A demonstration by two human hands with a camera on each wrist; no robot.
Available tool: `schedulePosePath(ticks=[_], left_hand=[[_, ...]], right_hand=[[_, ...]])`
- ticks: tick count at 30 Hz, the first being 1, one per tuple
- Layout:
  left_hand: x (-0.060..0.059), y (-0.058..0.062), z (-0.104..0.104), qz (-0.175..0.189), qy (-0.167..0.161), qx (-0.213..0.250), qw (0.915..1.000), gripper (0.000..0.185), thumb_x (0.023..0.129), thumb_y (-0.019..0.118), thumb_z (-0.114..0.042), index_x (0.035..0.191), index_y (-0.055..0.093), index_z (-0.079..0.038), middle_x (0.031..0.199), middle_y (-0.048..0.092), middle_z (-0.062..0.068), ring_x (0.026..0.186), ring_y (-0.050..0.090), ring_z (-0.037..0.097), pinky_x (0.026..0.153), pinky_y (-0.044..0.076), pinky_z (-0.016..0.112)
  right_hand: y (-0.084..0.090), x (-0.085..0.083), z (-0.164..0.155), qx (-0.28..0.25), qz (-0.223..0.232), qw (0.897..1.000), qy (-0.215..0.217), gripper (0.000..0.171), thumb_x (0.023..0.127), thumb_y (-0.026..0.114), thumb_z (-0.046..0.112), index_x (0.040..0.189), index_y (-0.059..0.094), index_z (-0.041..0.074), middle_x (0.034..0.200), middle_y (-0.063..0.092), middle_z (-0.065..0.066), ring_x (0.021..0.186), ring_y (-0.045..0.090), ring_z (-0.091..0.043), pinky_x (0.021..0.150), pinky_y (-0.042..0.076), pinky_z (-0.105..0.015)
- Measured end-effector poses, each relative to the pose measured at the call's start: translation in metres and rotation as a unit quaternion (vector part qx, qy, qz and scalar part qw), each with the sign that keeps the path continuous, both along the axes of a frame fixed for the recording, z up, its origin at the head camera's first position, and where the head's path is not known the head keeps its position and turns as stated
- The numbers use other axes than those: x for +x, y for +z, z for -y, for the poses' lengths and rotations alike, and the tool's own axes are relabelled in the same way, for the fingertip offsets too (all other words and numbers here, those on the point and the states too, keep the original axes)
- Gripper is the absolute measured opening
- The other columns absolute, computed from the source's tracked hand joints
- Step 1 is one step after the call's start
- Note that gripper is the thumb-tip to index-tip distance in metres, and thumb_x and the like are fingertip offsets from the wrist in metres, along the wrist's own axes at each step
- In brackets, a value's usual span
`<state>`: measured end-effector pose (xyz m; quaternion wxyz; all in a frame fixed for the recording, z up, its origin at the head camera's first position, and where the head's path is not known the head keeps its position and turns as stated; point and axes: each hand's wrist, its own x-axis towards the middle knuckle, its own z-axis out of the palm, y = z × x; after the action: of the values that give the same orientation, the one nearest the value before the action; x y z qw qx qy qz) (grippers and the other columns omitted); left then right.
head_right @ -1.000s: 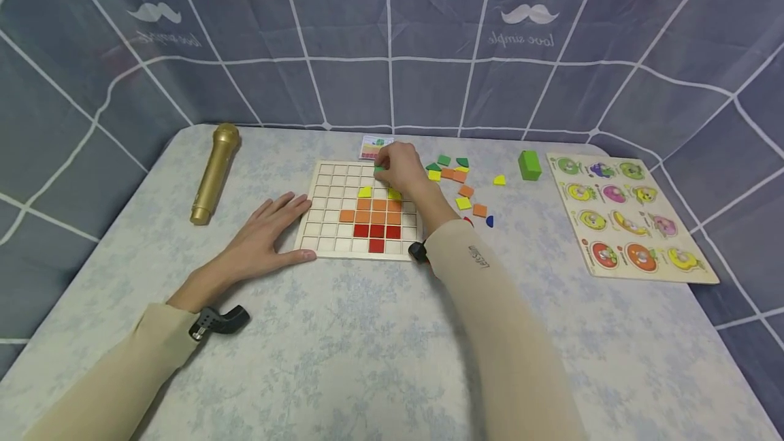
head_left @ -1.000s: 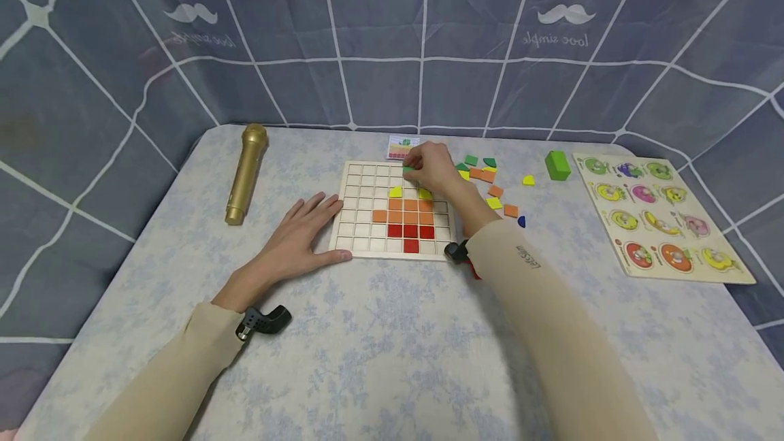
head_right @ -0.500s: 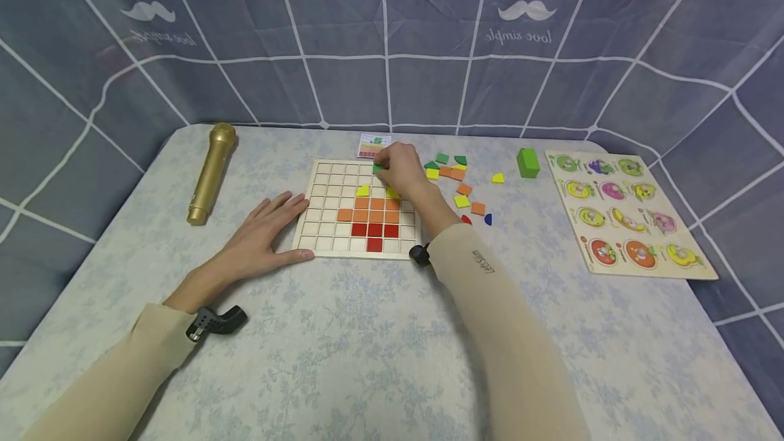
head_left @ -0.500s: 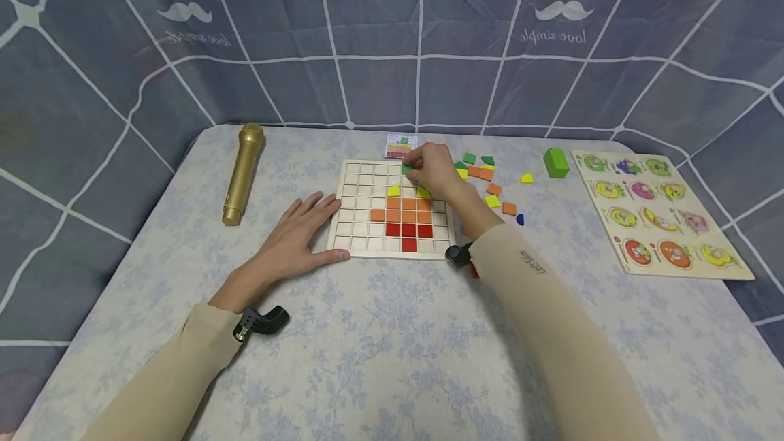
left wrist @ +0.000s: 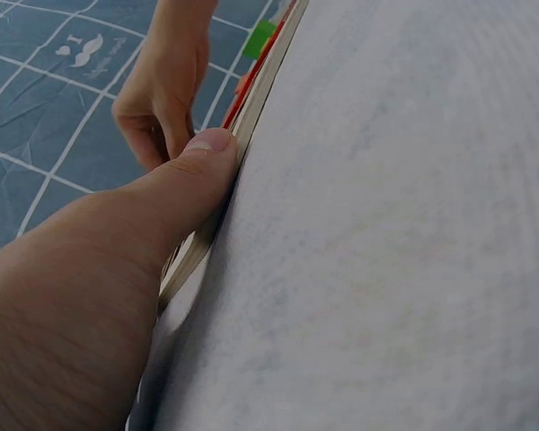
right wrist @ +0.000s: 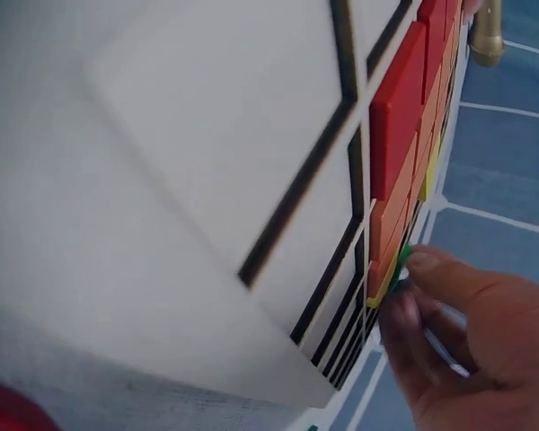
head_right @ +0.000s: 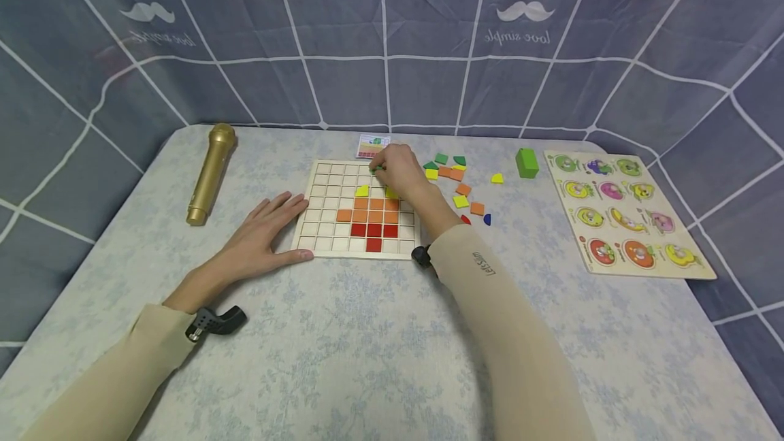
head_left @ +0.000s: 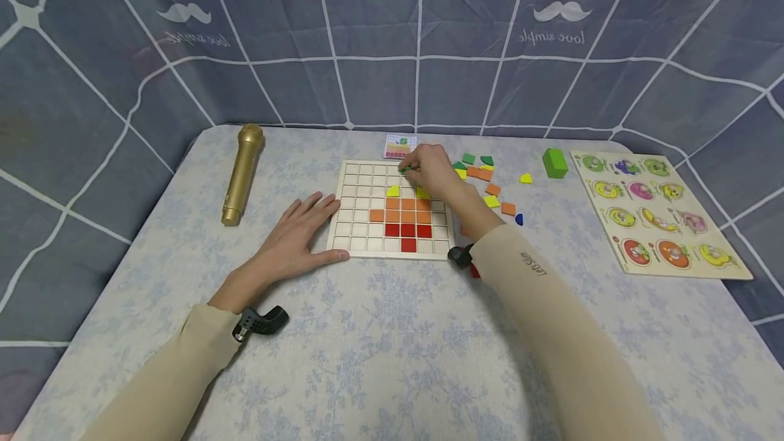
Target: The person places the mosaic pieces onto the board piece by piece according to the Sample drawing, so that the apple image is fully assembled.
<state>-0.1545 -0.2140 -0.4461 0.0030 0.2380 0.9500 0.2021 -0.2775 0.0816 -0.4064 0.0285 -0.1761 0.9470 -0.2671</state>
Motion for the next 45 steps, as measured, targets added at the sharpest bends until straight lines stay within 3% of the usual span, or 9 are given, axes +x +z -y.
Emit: schedulePosePath(ticks=[4,8,16,20,26,33,38,45], left_hand=[[0.000,0.000,0.000,-0.002,-0.001,0.001,1.0000,0.103,0.087,0.078,-0.057,0.165,0.034,-0.006,0.172,0.032,0.014,0.163,0.017,0.036,0.134,0.008,0.057],[0.001,0.000,0.000,-0.001,0.000,0.001,1.0000,0.103,0.087,0.078,-0.057,0.165,0.034,-0.006,0.172,0.031,0.014,0.163,0.016,0.036,0.134,0.008,0.056],[0.000,-0.001,0.000,-0.004,0.001,-0.002,1.0000,0.104,0.087,0.078,-0.057,0.165,0.033,-0.006,0.172,0.032,0.014,0.163,0.016,0.035,0.134,0.008,0.055],[0.000,-0.002,0.000,-0.002,0.000,0.003,1.0000,0.104,0.087,0.078,-0.058,0.166,0.033,-0.007,0.172,0.032,0.013,0.163,0.016,0.035,0.134,0.008,0.055],[0.000,-0.002,0.001,-0.006,-0.005,0.005,1.0000,0.104,0.087,0.077,-0.059,0.165,0.034,-0.006,0.172,0.033,0.014,0.163,0.018,0.037,0.133,0.010,0.057],[0.000,0.000,0.002,-0.001,-0.001,0.002,1.0000,0.104,0.087,0.078,-0.058,0.166,0.033,-0.007,0.172,0.032,0.013,0.164,0.016,0.035,0.134,0.008,0.055],[0.000,0.001,0.002,0.002,-0.001,0.004,1.0000,0.104,0.087,0.078,-0.057,0.165,0.033,-0.006,0.172,0.032,0.013,0.164,0.016,0.035,0.134,0.008,0.055],[0.001,0.003,0.001,0.007,0.000,0.002,1.0000,0.104,0.088,0.078,-0.058,0.166,0.032,-0.007,0.173,0.031,0.013,0.164,0.015,0.035,0.134,0.007,0.054]], right_hand=[[0.000,0.000,-0.001,0.007,0.004,1.000,0.002,0.023,0.099,0.073,0.006,0.121,0.080,0.007,0.126,0.069,-0.014,0.115,0.064,-0.029,0.102,0.057,-0.041],[-0.002,0.000,-0.010,-0.024,0.003,1.000,-0.001,0.026,0.100,0.069,0.006,0.124,0.078,0.005,0.128,0.070,-0.015,0.117,0.065,-0.031,0.102,0.056,-0.044],[0.002,-0.008,-0.054,-0.047,-0.011,0.998,-0.037,0.028,0.099,0.066,0.004,0.125,0.075,-0.003,0.124,0.075,-0.022,0.116,0.070,-0.038,0.099,0.059,-0.050],[0.004,-0.014,-0.080,-0.045,-0.020,0.996,-0.080,0.028,0.099,0.064,0.002,0.124,0.074,-0.006,0.124,0.073,-0.025,0.117,0.068,-0.040,0.101,0.057,-0.051],[0.005,-0.013,-0.108,-0.036,-0.024,0.984,-0.173,0.029,0.101,0.061,0.004,0.126,0.072,-0.007,0.125,0.071,-0.028,0.119,0.065,-0.042,0.103,0.056,-0.053],[0.000,-0.009,-0.116,0.006,0.007,0.975,-0.221,0.030,0.103,0.064,0.007,0.129,0.071,-0.007,0.125,0.071,-0.027,0.120,0.061,-0.042,0.102,0.057,-0.052],[-0.003,-0.012,-0.117,-0.002,-0.002,0.973,-0.231,0.023,0.102,0.065,0.005,0.119,0.075,-0.007,0.115,0.073,-0.026,0.112,0.063,-0.041,0.097,0.059,-0.051],[0.001,-0.015,-0.120,-0.021,0.023,0.970,-0.240,0.023,0.100,0.066,0.004,0.117,0.075,-0.008,0.116,0.070,-0.027,0.118,0.057,-0.042,0.101,0.056,-0.052]])
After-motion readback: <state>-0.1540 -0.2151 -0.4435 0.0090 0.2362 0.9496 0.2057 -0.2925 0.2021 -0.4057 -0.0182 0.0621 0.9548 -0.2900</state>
